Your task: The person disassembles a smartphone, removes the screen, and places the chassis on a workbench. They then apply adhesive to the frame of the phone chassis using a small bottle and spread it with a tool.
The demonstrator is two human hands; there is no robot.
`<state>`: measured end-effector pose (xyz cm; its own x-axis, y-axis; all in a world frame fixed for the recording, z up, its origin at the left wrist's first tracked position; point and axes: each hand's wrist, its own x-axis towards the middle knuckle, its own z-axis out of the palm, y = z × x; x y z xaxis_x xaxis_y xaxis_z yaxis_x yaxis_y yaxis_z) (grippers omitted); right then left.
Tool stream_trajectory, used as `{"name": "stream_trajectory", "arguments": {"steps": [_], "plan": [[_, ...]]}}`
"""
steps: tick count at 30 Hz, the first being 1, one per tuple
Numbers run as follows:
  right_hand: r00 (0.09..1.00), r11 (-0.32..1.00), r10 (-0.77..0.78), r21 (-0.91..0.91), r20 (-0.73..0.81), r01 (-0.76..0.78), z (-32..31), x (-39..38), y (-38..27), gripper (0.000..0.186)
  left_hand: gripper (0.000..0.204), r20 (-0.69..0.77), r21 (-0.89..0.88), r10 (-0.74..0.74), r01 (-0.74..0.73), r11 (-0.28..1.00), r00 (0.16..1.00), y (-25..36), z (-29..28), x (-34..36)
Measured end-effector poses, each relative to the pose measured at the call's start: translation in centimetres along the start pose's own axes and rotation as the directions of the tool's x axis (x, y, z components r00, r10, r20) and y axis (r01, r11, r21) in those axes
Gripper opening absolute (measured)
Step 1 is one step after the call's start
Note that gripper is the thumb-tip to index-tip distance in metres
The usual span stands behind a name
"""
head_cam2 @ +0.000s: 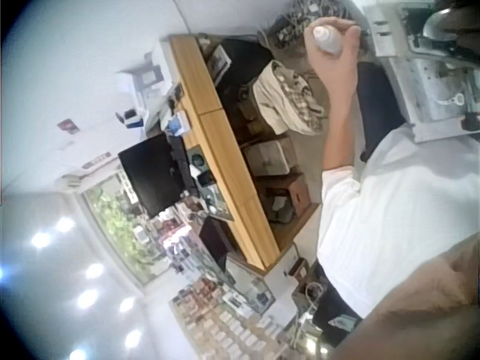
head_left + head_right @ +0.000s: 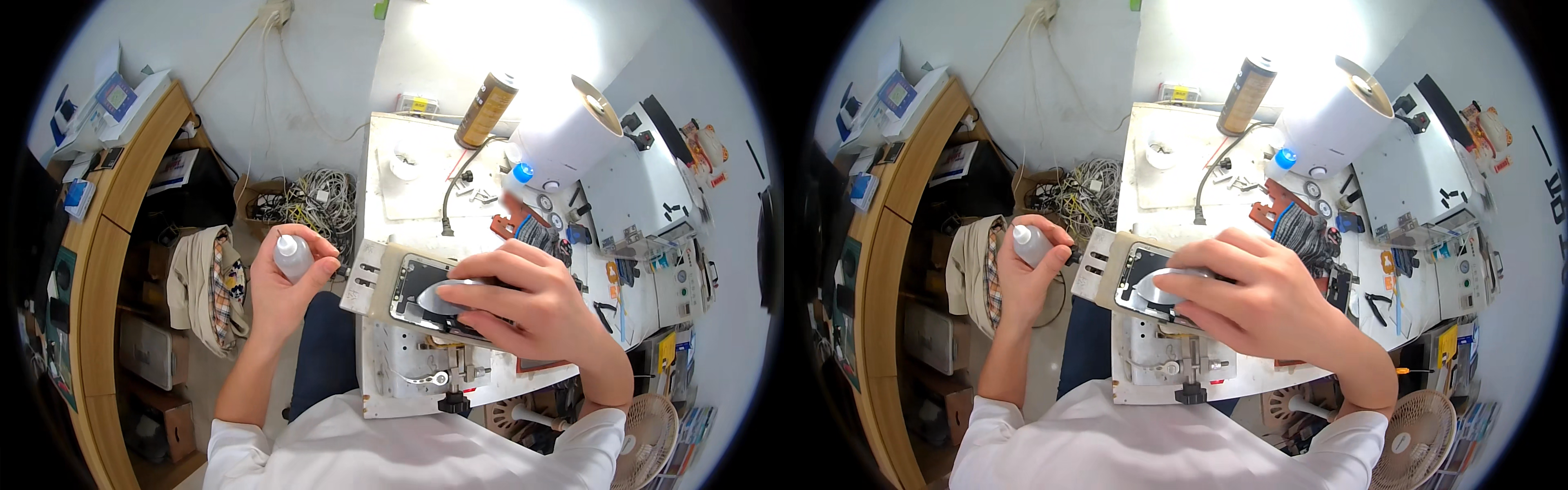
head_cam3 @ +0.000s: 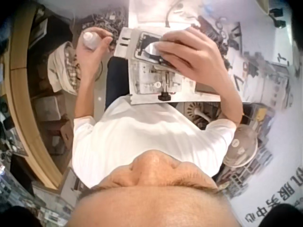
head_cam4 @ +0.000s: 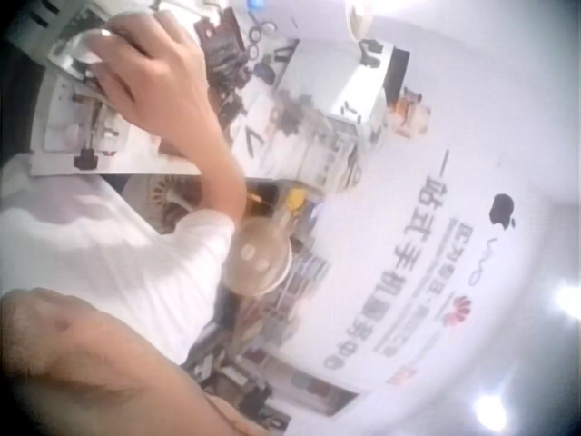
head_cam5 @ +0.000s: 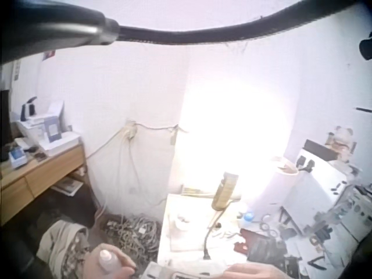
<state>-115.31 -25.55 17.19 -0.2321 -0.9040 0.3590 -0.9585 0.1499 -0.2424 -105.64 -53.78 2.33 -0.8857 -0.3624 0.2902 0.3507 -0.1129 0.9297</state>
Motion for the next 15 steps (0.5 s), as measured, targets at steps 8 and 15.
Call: {"name": "stream_trajectory", "arguments": {"steps": [8, 15], "plan": [[0.992, 0.993, -0.118, 0.009, 0.053, 0.117, 1.5, 1.7, 1.4, 0.032, 0.044, -0.127, 0.054, 0.087, -0.081, 0.995, 0.988, -0.6, -0.7, -1.8], [0.991, 0.994, -0.085, -0.065, 0.099, 0.092, 1.3, 1.8, 0.6, 0.033, 0.049, -0.126, 0.072, 0.080, -0.072, 0.995, 0.989, -0.9, -2.7, -3.8]]}}
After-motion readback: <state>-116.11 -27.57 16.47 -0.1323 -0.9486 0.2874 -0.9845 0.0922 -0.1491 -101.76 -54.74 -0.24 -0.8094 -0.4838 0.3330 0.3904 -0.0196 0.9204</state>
